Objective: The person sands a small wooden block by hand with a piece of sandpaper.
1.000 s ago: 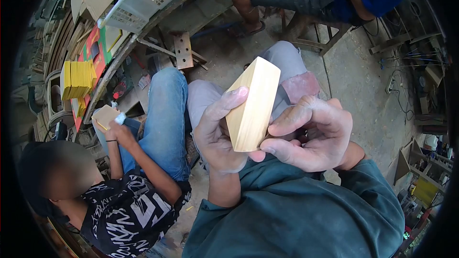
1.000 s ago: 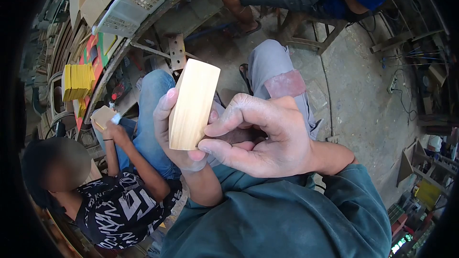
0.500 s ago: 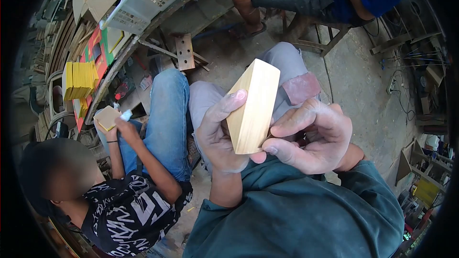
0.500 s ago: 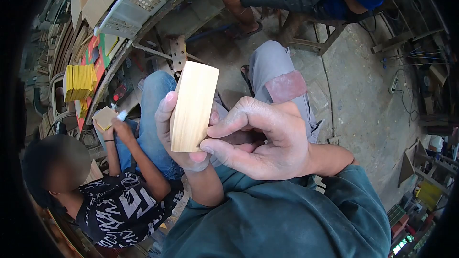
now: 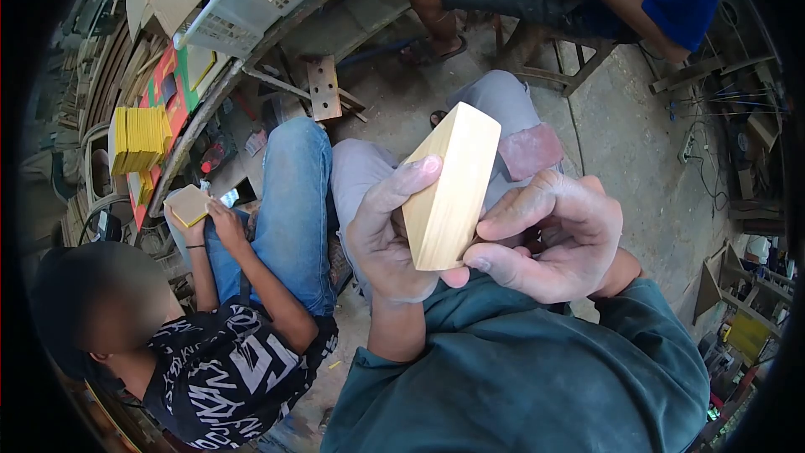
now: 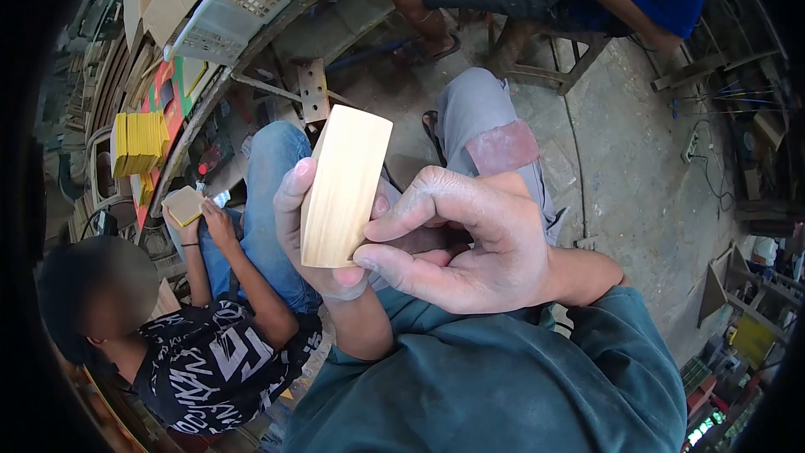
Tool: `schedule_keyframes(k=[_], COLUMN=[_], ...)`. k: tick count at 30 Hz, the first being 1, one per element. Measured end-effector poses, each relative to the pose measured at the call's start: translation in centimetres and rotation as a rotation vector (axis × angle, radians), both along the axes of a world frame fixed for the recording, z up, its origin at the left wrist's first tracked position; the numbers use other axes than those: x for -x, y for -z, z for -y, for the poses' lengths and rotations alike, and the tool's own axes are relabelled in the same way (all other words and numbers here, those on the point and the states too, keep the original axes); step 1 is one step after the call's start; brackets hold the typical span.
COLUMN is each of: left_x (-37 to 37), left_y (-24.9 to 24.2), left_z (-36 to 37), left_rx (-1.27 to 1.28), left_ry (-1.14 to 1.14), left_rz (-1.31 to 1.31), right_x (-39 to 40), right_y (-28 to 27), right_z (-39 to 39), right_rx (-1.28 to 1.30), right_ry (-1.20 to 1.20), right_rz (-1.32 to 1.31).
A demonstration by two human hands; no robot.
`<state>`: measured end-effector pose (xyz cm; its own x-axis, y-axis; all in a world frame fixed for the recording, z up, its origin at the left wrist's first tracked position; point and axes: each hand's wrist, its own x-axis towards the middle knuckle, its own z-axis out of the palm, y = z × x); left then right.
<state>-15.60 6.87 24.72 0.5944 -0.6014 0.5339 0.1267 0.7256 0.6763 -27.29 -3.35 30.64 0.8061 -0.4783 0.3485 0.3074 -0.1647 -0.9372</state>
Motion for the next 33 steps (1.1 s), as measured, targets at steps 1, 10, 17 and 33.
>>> schedule_keyframes(k=[1, 10, 17, 33], left_x=[0.02, -0.06, 0.02, 0.03], left_y=[-0.01, -0.07, -0.34, -0.09], left_z=[0.06, -0.12, 0.03, 0.3], left_rx=[0.0, -0.018, -0.013, 0.019], left_ry=[0.001, 0.017, -0.005, -0.011], left_rz=[0.0, 0.034, 0.015, 0.013], right_x=[0.02, 0.05, 0.17, -0.09], right_y=[-0.02, 0.11, 0.24, 0.43], right_z=[0.02, -0.22, 0.06, 0.12], right_rx=[0.0, 0.025, -0.004, -0.003], right_ry=[0.001, 0.033, -0.01, -0.027], right_rz=[0.0, 0.035, 0.019, 0.049])
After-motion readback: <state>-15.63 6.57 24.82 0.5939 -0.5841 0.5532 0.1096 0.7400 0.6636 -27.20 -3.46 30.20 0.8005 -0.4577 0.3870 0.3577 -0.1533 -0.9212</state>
